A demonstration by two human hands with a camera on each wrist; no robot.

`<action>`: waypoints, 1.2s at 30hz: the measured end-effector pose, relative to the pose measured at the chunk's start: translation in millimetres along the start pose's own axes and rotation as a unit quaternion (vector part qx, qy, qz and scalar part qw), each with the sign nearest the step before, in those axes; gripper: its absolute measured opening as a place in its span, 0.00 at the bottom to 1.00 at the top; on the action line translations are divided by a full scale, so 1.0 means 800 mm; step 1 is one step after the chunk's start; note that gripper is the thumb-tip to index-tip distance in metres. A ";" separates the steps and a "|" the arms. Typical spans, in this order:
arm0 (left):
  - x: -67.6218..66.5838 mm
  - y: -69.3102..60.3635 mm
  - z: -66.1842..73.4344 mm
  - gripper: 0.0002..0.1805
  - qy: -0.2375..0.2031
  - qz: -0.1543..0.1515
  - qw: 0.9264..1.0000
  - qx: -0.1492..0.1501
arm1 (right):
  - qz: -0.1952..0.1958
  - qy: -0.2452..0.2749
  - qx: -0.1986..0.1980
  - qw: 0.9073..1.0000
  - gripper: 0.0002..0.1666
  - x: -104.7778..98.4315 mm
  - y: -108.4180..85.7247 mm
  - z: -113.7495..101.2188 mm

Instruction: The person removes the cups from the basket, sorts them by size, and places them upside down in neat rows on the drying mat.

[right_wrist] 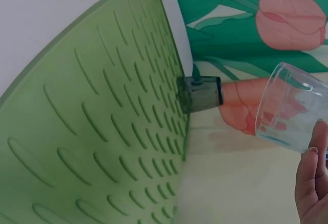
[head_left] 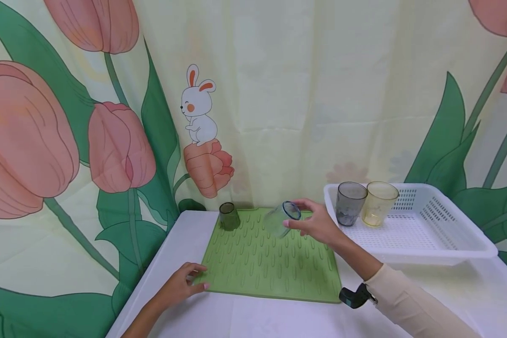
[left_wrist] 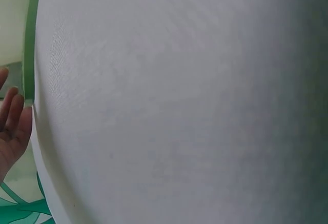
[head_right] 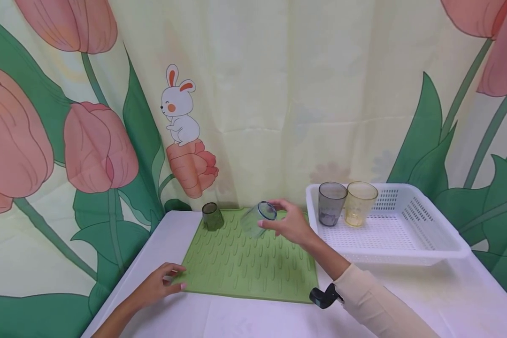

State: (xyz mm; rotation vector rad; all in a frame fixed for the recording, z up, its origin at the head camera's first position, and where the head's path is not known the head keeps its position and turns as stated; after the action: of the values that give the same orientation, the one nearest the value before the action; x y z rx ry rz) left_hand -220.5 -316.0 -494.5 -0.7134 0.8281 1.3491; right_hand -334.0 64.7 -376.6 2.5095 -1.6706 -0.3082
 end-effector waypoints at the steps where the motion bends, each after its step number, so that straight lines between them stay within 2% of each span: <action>1: 0.000 0.000 -0.001 0.25 0.001 0.001 1.000 0.001 | -0.001 0.002 0.001 1.000 0.40 0.001 0.001 0.001; 6: 0.000 -0.001 -0.003 0.24 0.006 0.009 1.000 0.006 | -0.005 0.005 0.009 1.000 0.40 0.007 0.005 0.005; 20: 0.000 0.003 -0.015 0.24 0.010 0.015 1.000 -0.010 | -0.002 0.007 0.005 1.000 0.39 0.017 0.023 0.018; 36: 0.003 0.008 -0.023 0.24 0.020 -0.004 1.000 -0.003 | 0.006 0.003 0.018 1.000 0.39 0.025 0.059 0.034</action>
State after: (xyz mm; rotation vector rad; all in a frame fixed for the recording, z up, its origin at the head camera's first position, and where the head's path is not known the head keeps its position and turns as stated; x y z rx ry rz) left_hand -228.4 -329.5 -506.2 -0.7499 0.8529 1.3345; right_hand -375.0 28.7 -395.3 2.5219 -1.7048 -0.2701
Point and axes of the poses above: each hand's wrist, its own y-axis towards the middle knuckle, its own x-axis out of the palm, z = x × y, the point moved 4 cm from there along y, towards the middle knuckle, and after that the axes turned 13 degrees about y, right-handed, at the moved point
